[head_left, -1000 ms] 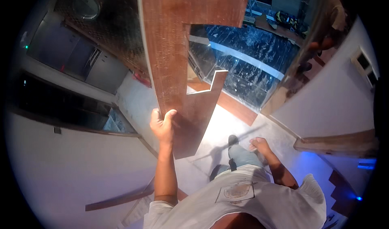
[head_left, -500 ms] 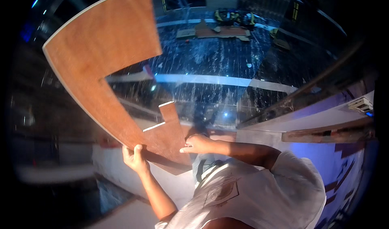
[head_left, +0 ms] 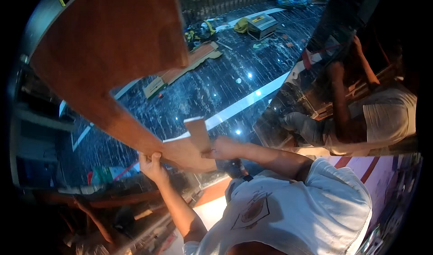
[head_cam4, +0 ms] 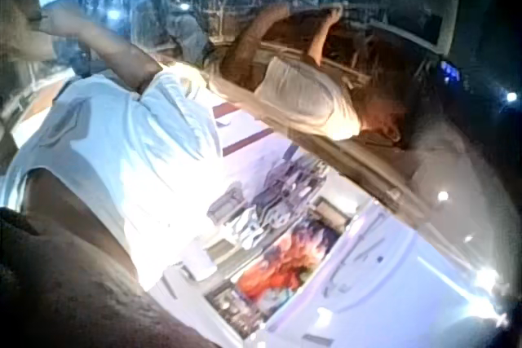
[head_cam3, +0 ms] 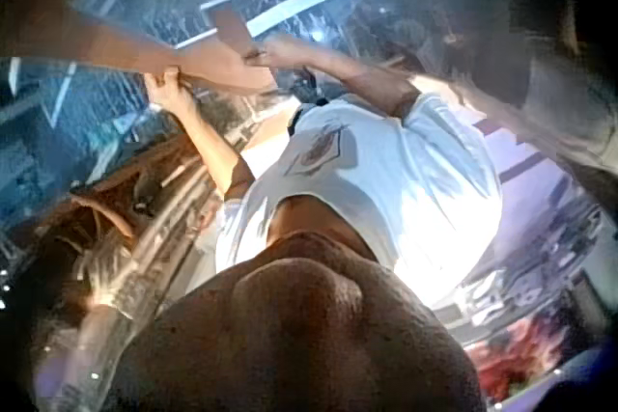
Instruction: The person places a wooden board on the floor, uses an L-square and a pencil to mark cut lines, and then carries the board over to a table saw.
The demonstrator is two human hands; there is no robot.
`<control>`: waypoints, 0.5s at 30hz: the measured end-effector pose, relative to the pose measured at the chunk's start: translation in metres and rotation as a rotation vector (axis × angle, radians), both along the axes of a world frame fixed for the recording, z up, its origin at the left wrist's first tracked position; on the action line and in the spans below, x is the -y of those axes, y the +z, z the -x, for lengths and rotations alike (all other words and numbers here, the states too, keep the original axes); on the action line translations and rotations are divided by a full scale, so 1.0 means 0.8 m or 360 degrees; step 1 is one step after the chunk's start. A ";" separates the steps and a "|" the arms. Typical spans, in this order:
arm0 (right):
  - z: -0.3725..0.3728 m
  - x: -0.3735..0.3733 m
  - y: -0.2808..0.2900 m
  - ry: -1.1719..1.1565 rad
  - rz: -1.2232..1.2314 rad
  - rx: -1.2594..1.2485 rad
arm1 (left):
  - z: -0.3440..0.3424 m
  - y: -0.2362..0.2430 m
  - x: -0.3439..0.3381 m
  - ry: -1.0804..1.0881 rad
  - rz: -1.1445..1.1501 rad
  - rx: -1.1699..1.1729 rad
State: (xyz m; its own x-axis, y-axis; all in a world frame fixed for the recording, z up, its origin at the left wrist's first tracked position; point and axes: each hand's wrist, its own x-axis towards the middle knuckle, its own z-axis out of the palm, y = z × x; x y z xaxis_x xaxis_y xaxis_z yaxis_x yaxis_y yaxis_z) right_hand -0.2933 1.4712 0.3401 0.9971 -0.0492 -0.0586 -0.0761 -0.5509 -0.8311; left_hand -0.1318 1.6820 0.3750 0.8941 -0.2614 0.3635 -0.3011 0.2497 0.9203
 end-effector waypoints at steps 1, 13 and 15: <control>-0.031 0.027 -0.022 0.0019 0.0125 -0.0009 | -0.028 0.017 0.038 -0.0082 -0.0042 0.0003; -0.269 0.329 -0.053 -0.0822 -0.1360 0.0679 | -0.285 0.099 0.507 -0.0624 -0.0718 0.0386; -0.308 0.373 -0.036 -0.1050 -0.1749 0.0754 | -0.307 0.112 0.598 -0.0402 -0.0972 0.0962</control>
State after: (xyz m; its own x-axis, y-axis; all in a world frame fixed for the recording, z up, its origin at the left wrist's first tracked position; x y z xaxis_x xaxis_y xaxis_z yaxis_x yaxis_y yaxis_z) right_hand -0.0469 1.1728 0.3114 0.7420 -0.6693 -0.0383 0.3467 0.4319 -0.8326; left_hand 0.1135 1.2036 0.4644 0.4846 -0.7268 0.4868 -0.7800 -0.1070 0.6166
